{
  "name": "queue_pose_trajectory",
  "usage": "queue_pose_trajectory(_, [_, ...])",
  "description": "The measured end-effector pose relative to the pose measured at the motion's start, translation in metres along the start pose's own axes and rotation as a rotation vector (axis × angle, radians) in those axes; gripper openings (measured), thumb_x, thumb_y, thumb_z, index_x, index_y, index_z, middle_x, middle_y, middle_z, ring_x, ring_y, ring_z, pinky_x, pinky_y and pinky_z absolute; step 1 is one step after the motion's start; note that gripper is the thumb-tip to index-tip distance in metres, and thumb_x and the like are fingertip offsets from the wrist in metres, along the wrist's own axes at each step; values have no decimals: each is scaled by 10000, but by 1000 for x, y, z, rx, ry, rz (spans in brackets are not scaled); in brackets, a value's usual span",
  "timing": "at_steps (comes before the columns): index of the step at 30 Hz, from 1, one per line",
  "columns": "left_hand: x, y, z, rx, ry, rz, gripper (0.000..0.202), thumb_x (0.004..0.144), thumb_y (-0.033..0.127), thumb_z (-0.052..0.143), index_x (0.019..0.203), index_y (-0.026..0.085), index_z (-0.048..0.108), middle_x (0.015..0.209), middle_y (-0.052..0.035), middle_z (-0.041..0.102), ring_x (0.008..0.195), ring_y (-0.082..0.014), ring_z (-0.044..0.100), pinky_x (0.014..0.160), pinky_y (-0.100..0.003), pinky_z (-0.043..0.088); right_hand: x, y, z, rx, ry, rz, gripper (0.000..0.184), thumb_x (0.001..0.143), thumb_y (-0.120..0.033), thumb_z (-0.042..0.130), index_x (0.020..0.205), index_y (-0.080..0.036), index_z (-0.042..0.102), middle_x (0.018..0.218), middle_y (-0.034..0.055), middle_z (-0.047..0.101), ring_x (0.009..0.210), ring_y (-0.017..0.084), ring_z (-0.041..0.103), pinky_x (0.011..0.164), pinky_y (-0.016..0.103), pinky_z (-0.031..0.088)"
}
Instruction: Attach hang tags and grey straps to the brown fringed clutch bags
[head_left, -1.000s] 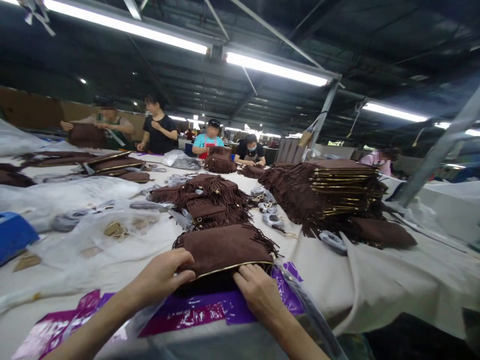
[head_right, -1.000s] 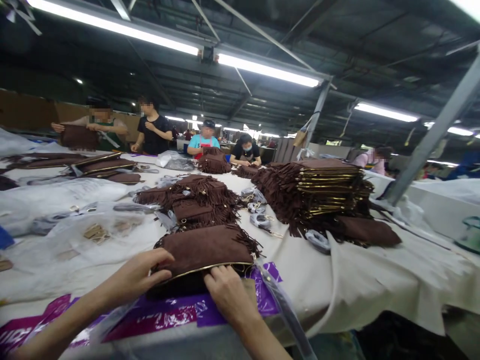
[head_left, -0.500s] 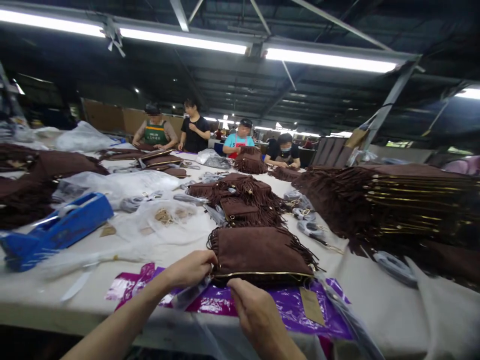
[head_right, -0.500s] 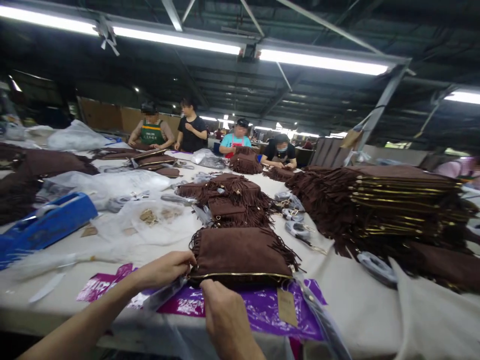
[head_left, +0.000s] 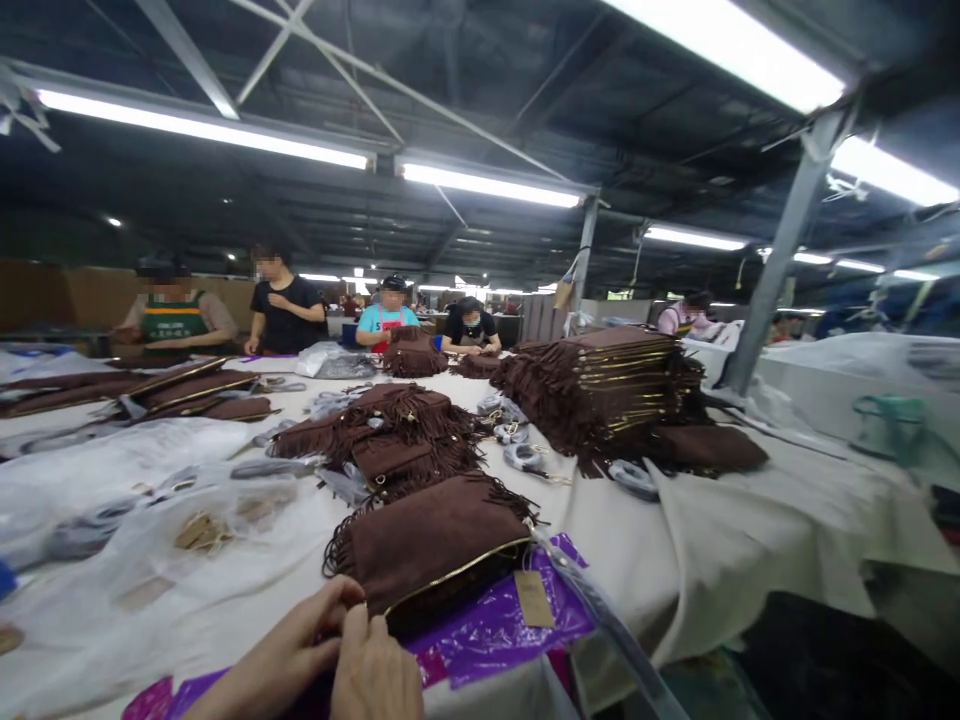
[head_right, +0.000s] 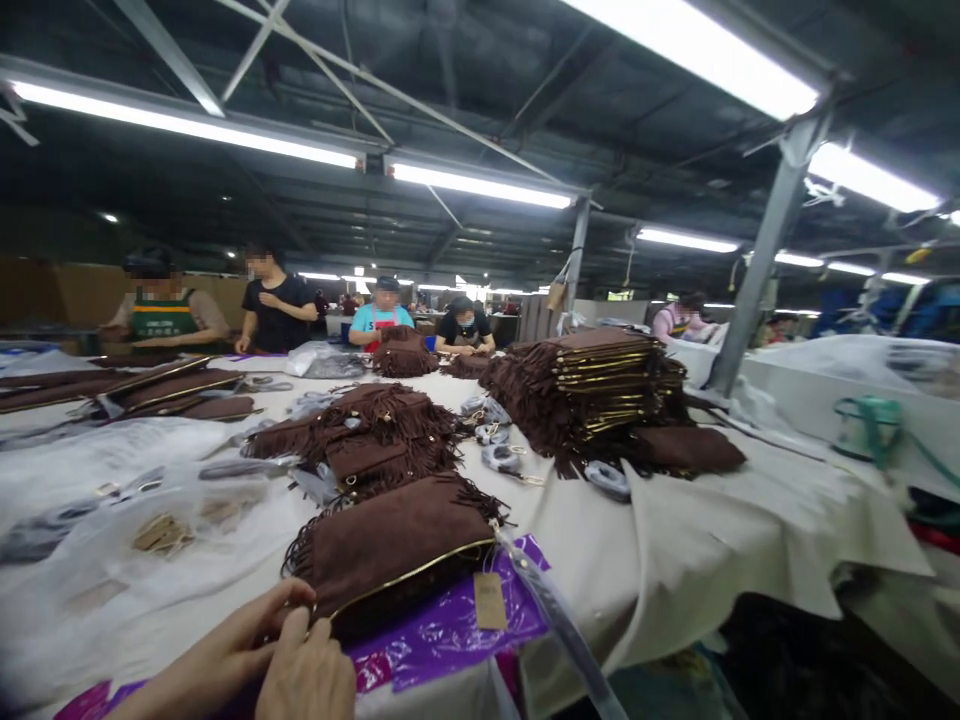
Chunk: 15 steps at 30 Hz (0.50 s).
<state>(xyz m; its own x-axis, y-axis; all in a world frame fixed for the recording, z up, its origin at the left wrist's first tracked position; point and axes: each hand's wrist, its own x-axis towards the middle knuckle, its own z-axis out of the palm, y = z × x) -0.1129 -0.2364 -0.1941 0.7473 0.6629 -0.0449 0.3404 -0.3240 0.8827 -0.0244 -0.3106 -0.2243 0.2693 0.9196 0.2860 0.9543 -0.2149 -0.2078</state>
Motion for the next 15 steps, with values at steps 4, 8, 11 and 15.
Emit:
queue_pose_trajectory(4, [-2,0,10,133,109,85,371,818,308,472,1177,215,479,1012,-39,665,1016,-227,580,946,-297,429,10,6,-5,-68,-74,-50,312,788,23,534,1029,-173,558,892,121,703,656,272,731,540,347,586])
queue_pose_trajectory(8, [-8,1,-1,274,171,126,368,845,323,441,1198,232,497,863,-19,653,834,-196,584,816,-257,469,28,68,-38,-119,-123,-169,400,793,60,474,1103,-182,547,945,115,717,695,255,741,544,298,571])
queue_pose_trajectory(11, [-14,4,-26,427,159,84,330,877,331,401,1166,262,544,803,2,636,762,-176,577,747,-243,469,42,154,-63,-219,35,-11,421,790,104,404,1115,-129,538,855,128,727,704,228,739,548,234,520])
queue_pose_trajectory(15, [-9,24,-16,660,279,56,368,811,254,496,1164,271,601,930,-43,671,879,-229,610,826,-320,478,50,252,-72,-98,259,-5,261,838,-35,393,1014,-172,529,715,67,703,672,222,714,554,252,495])
